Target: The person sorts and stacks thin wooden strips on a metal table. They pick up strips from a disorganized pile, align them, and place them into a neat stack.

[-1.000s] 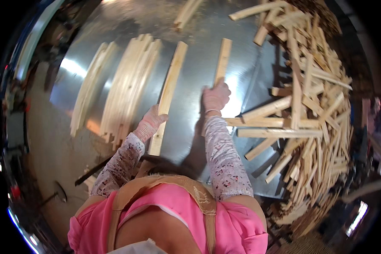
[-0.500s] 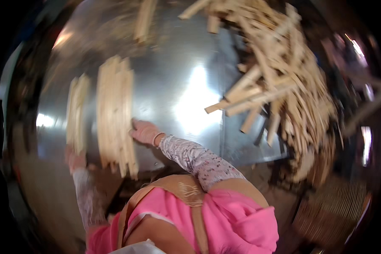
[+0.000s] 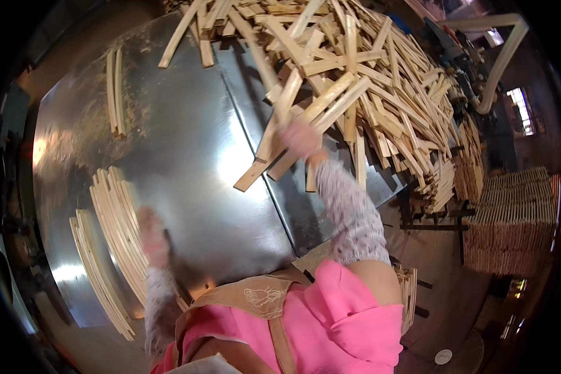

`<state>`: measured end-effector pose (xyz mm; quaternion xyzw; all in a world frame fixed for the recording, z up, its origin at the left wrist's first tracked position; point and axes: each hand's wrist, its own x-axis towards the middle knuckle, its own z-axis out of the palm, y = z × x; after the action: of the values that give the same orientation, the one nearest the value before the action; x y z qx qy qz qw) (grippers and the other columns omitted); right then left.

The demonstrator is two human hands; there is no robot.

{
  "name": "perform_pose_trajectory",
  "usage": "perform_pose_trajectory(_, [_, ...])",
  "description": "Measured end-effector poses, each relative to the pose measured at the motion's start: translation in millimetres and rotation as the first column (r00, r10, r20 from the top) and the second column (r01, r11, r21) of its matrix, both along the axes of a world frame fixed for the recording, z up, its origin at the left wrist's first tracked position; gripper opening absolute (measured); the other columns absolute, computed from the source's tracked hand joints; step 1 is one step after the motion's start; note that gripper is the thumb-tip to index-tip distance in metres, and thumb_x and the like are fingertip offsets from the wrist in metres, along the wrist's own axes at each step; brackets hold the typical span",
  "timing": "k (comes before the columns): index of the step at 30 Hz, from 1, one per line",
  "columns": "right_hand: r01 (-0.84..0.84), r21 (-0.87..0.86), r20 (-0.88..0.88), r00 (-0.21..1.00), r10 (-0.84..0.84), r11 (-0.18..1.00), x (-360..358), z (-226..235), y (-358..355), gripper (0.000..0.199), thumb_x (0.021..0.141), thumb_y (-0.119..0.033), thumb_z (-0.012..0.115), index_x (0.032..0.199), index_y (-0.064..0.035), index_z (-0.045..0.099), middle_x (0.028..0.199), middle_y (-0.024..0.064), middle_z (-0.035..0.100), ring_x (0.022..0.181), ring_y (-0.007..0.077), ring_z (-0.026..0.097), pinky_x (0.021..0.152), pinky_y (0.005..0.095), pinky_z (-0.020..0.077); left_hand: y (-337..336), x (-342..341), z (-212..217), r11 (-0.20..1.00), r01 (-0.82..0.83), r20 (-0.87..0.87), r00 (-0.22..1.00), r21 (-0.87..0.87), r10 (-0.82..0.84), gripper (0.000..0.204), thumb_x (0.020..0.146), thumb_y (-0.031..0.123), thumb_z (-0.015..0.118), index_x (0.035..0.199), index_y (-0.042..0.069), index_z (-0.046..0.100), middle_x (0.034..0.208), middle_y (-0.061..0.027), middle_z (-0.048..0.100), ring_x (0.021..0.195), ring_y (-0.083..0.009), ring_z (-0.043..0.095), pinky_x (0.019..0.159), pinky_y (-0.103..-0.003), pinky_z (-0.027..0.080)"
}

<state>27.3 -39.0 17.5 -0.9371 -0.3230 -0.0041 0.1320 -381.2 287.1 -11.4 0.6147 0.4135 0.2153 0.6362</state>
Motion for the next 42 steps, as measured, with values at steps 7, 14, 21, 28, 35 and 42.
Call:
perform_pose_trajectory(7, [0.879, 0.129, -0.86, 0.329, -0.389, 0.46, -88.0, -16.1, -31.5, 0.054, 0.101, -0.054, 0.061, 0.106, -0.0012, 0.072, 0.08, 0.0063, 0.066, 0.07, 0.017, 0.062, 0.068, 0.0345, 0.0514, -88.5, 186.1, -59.0, 0.738, 0.446, -0.089, 0.824, -0.507, -0.559, 0.057, 0.095, 0.02, 0.07, 0.145, -0.004, 0.055, 0.112, -0.0133, 0.071, 0.096, -0.0218, 0.069, 0.086, -0.034, 0.056])
perform_pose_trajectory(14, [0.856, 0.499, -0.866, 0.497, 0.048, 0.139, -51.9, -51.9, 32.5, 0.044, 0.1, -0.046, 0.069, 0.105, -0.0019, 0.071, 0.088, 0.0069, 0.07, 0.075, 0.0176, 0.066, 0.065, 0.0382, 0.054, -97.0, 235.1, -50.0, 0.825, 0.552, -0.196, 0.801, -0.124, -0.566, 0.044, 0.096, 0.017, 0.07, 0.135, -0.002, 0.061, 0.1, -0.0082, 0.069, 0.089, -0.0197, 0.066, 0.083, -0.034, 0.056])
perform_pose_trajectory(21, [0.556, 0.439, -0.797, 0.604, 0.019, 0.706, -103.7, -51.3, 56.5, 0.046, 0.091, -0.029, 0.079, 0.121, 0.003, 0.064, 0.09, 0.0096, 0.072, 0.072, 0.018, 0.067, 0.065, 0.0346, 0.0556, -147.7, 135.1, -68.3, 0.676, 0.531, 0.04, 0.8, -0.512, -0.598, 0.05, 0.096, 0.025, 0.072, 0.138, -0.001, 0.064, 0.116, -0.0134, 0.074, 0.102, -0.0284, 0.07, 0.093, -0.04, 0.057])
perform_pose_trajectory(28, [0.512, 0.321, -0.914, 0.388, 0.119, 0.797, -208.5, -37.2, 80.1, 0.054, 0.095, -0.027, 0.076, 0.136, 0.0042, 0.058, 0.09, 0.0078, 0.069, 0.071, 0.0158, 0.065, 0.067, 0.0322, 0.0551, -116.9, -14.9, 17.2, 0.918, 0.396, -0.943, 0.305, -0.001, -0.133, 0.067, 0.099, 0.042, 0.07, 0.155, 0.008, 0.056, 0.148, -0.0195, 0.062, 0.14, -0.0284, 0.056, 0.116, -0.044, 0.044])
perform_pose_trajectory(35, [0.512, 0.399, -0.916, 0.187, 0.355, 0.761, -289.0, -18.7, 168.5, 0.044, 0.106, -0.029, 0.064, 0.136, 0.0021, 0.055, 0.093, 0.0101, 0.068, 0.074, 0.0182, 0.066, 0.069, 0.0329, 0.056, -73.9, -149.2, -7.5, 0.725, 0.33, -0.716, 0.624, 0.604, 0.312, 0.084, 0.097, 0.042, 0.07, 0.166, 0.005, 0.039, 0.163, -0.0236, 0.046, 0.155, -0.0385, 0.037, 0.133, -0.047, 0.021])
perform_pose_trajectory(42, [0.312, 0.559, -0.826, 0.13, 0.548, 0.768, -388.0, 19.7, 239.5, 0.054, 0.11, -0.04, 0.062, 0.146, -0.0006, 0.061, 0.117, 0.0101, 0.07, 0.106, 0.0178, 0.068, 0.088, 0.0332, 0.0571, -43.1, -155.6, 23.9, 0.971, -0.052, -0.35, 0.927, 0.233, 0.134, 0.074, 0.099, 0.044, 0.077, 0.153, -0.001, 0.053, 0.145, -0.025, 0.062, 0.131, -0.0385, 0.062, 0.113, -0.043, 0.049])
